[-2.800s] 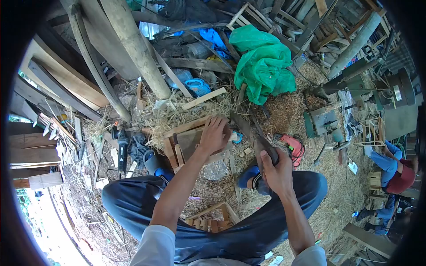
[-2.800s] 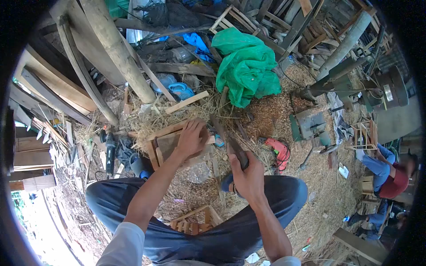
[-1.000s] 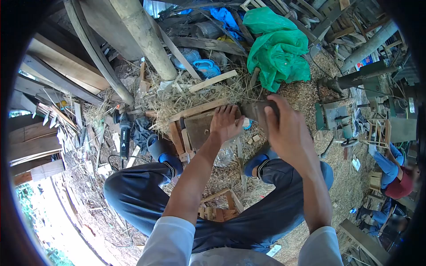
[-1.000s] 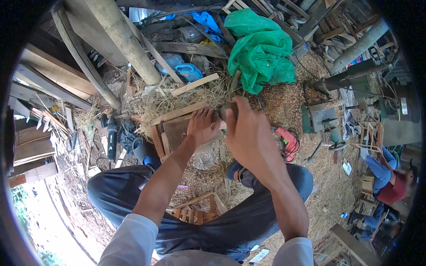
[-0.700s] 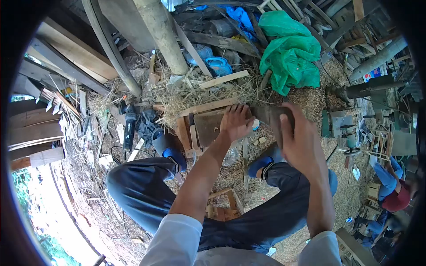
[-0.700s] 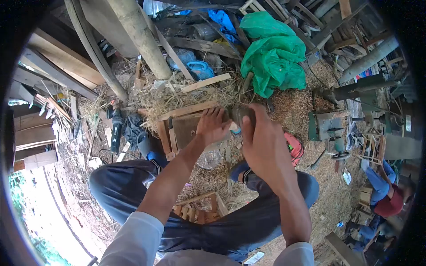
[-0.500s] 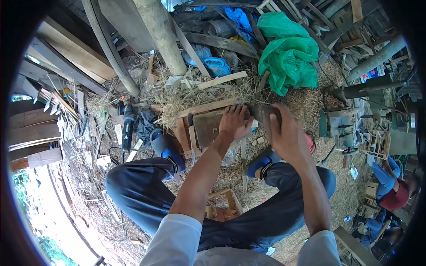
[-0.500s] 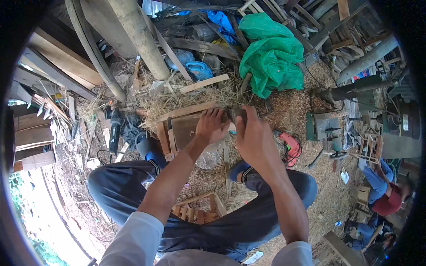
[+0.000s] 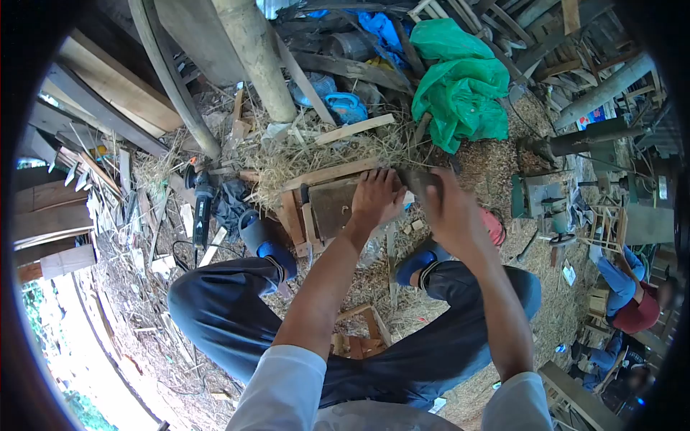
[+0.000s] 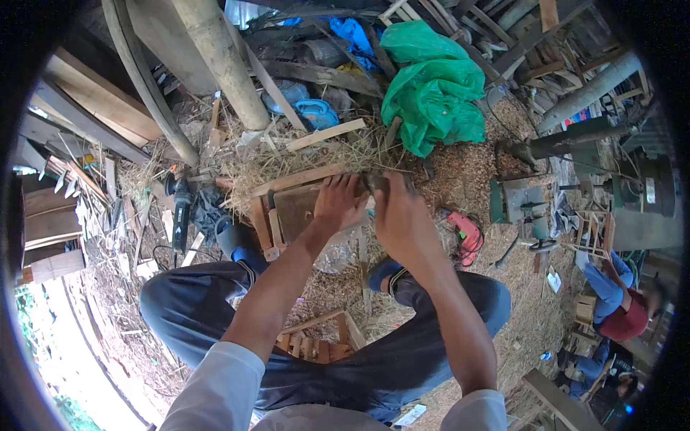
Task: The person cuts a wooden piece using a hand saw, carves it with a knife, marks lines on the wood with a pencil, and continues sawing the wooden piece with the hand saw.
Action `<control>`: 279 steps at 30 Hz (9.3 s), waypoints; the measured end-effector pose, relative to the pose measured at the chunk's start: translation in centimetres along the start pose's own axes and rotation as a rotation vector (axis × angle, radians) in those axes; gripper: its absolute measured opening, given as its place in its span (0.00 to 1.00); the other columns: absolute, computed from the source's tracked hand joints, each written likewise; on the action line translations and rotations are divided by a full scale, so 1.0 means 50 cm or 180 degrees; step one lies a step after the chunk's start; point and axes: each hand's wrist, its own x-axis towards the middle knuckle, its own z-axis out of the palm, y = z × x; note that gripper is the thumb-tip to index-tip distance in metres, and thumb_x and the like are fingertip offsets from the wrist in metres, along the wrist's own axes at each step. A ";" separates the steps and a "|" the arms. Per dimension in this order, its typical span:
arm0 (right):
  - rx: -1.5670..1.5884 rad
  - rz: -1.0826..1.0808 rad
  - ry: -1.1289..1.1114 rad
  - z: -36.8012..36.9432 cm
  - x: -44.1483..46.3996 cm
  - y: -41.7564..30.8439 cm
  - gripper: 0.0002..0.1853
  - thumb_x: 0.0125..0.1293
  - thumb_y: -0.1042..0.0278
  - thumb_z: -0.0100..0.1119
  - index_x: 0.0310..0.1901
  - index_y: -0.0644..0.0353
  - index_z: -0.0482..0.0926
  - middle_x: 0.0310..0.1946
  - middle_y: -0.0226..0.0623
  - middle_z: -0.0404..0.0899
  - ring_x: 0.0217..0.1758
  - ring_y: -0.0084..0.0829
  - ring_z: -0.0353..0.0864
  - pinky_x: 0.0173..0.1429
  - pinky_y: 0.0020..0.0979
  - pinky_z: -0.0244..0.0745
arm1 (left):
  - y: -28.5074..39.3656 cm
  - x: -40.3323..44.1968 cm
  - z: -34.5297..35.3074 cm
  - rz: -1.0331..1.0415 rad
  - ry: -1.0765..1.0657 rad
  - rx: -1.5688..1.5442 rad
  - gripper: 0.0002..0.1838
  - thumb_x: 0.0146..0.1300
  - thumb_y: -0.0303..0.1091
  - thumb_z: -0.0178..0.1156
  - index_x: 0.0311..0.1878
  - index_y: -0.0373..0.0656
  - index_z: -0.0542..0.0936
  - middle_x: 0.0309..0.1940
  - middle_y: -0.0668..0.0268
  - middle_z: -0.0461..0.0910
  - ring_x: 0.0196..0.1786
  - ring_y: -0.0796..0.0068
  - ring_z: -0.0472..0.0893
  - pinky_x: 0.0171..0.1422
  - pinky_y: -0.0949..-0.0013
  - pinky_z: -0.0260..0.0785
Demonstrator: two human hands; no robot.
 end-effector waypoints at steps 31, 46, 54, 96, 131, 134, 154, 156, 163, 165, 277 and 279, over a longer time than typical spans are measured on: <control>0.0224 0.0261 -0.0444 0.005 0.025 0.010 0.16 0.69 0.67 0.50 0.53 0.66 0.68 0.31 0.64 0.79 0.39 0.67 0.77 0.43 0.57 0.71 | 0.002 0.007 0.002 -0.0125 0.0073 0.0119 0.20 0.69 0.42 0.45 0.54 0.39 0.75 0.53 0.59 0.77 0.58 0.61 0.73 0.66 0.58 0.60; 0.0054 0.0428 -0.0719 -0.049 0.056 -0.035 0.15 0.68 0.65 0.48 0.46 0.71 0.71 0.30 0.65 0.78 0.38 0.64 0.79 0.44 0.56 0.73 | 0.009 -0.003 0.010 -0.0121 0.0040 0.0176 0.20 0.69 0.38 0.43 0.56 0.36 0.73 0.56 0.54 0.74 0.60 0.58 0.72 0.66 0.54 0.60; -0.0023 0.0184 -0.0551 -0.076 0.045 -0.050 0.14 0.67 0.66 0.49 0.44 0.71 0.70 0.28 0.66 0.78 0.34 0.65 0.79 0.40 0.56 0.75 | 0.005 0.008 0.022 -0.0153 -0.0089 0.0295 0.21 0.68 0.41 0.43 0.59 0.39 0.71 0.57 0.54 0.74 0.60 0.55 0.72 0.67 0.51 0.59; 0.0057 0.0422 -0.0569 0.006 0.033 -0.004 0.16 0.69 0.67 0.49 0.54 0.67 0.69 0.31 0.62 0.80 0.38 0.64 0.79 0.43 0.54 0.73 | 0.007 0.006 -0.006 -0.0308 -0.0057 -0.0010 0.19 0.67 0.42 0.43 0.49 0.38 0.74 0.47 0.55 0.75 0.56 0.58 0.72 0.63 0.56 0.60; 0.0492 0.0409 0.0101 0.026 -0.058 0.056 0.15 0.72 0.69 0.47 0.57 0.62 0.67 0.33 0.62 0.79 0.37 0.63 0.79 0.36 0.52 0.73 | 0.017 0.008 -0.004 -0.0248 0.0088 0.0002 0.15 0.63 0.40 0.49 0.46 0.40 0.73 0.44 0.56 0.75 0.53 0.59 0.72 0.58 0.57 0.60; 0.0341 0.0655 -0.0215 -0.066 -0.069 -0.018 0.16 0.73 0.68 0.46 0.60 0.59 0.66 0.34 0.62 0.80 0.39 0.63 0.80 0.37 0.50 0.75 | 0.005 0.011 0.003 -0.0305 0.0147 -0.0016 0.13 0.62 0.40 0.51 0.43 0.40 0.72 0.42 0.56 0.75 0.52 0.59 0.72 0.57 0.57 0.61; -0.0118 0.0331 -0.0195 -0.052 -0.018 -0.049 0.16 0.70 0.68 0.50 0.57 0.61 0.70 0.29 0.61 0.79 0.33 0.61 0.80 0.35 0.51 0.74 | 0.005 0.016 0.031 -0.0183 0.0464 0.0141 0.15 0.59 0.42 0.50 0.44 0.42 0.72 0.40 0.58 0.75 0.49 0.61 0.72 0.56 0.55 0.61; 0.0058 0.0439 -0.0416 -0.056 -0.014 -0.050 0.17 0.70 0.68 0.50 0.58 0.61 0.68 0.25 0.59 0.79 0.32 0.62 0.79 0.34 0.51 0.74 | 0.001 0.011 0.026 -0.0184 0.0426 0.0177 0.16 0.58 0.42 0.50 0.44 0.42 0.72 0.41 0.58 0.75 0.49 0.61 0.72 0.56 0.55 0.61; 0.0267 0.0370 0.0215 0.018 -0.055 -0.041 0.18 0.71 0.67 0.50 0.59 0.61 0.67 0.25 0.58 0.80 0.31 0.59 0.82 0.32 0.49 0.75 | 0.003 0.018 0.027 -0.0278 0.0285 0.0117 0.17 0.56 0.41 0.52 0.45 0.42 0.72 0.42 0.58 0.75 0.51 0.61 0.72 0.57 0.55 0.61; 0.0263 0.0609 0.0019 -0.027 -0.063 -0.044 0.17 0.71 0.67 0.50 0.59 0.62 0.67 0.28 0.58 0.80 0.33 0.58 0.83 0.33 0.48 0.76 | 0.006 0.014 0.018 -0.0244 0.0272 0.0071 0.18 0.56 0.41 0.52 0.46 0.41 0.72 0.43 0.57 0.75 0.51 0.61 0.72 0.57 0.55 0.61; 0.0305 0.0476 0.0007 -0.097 -0.031 -0.100 0.14 0.70 0.71 0.50 0.54 0.67 0.70 0.23 0.61 0.78 0.26 0.58 0.81 0.27 0.46 0.74 | 0.010 0.024 0.006 -0.0364 -0.0139 0.0057 0.20 0.58 0.43 0.51 0.48 0.38 0.72 0.45 0.55 0.74 0.53 0.58 0.72 0.59 0.54 0.60; 0.0143 0.0422 0.0026 -0.089 0.000 -0.100 0.14 0.69 0.71 0.51 0.53 0.69 0.71 0.23 0.60 0.78 0.27 0.59 0.81 0.29 0.47 0.74 | 0.023 0.026 -0.013 -0.0462 -0.0523 0.0107 0.23 0.60 0.45 0.48 0.53 0.38 0.72 0.50 0.54 0.74 0.58 0.59 0.70 0.63 0.54 0.57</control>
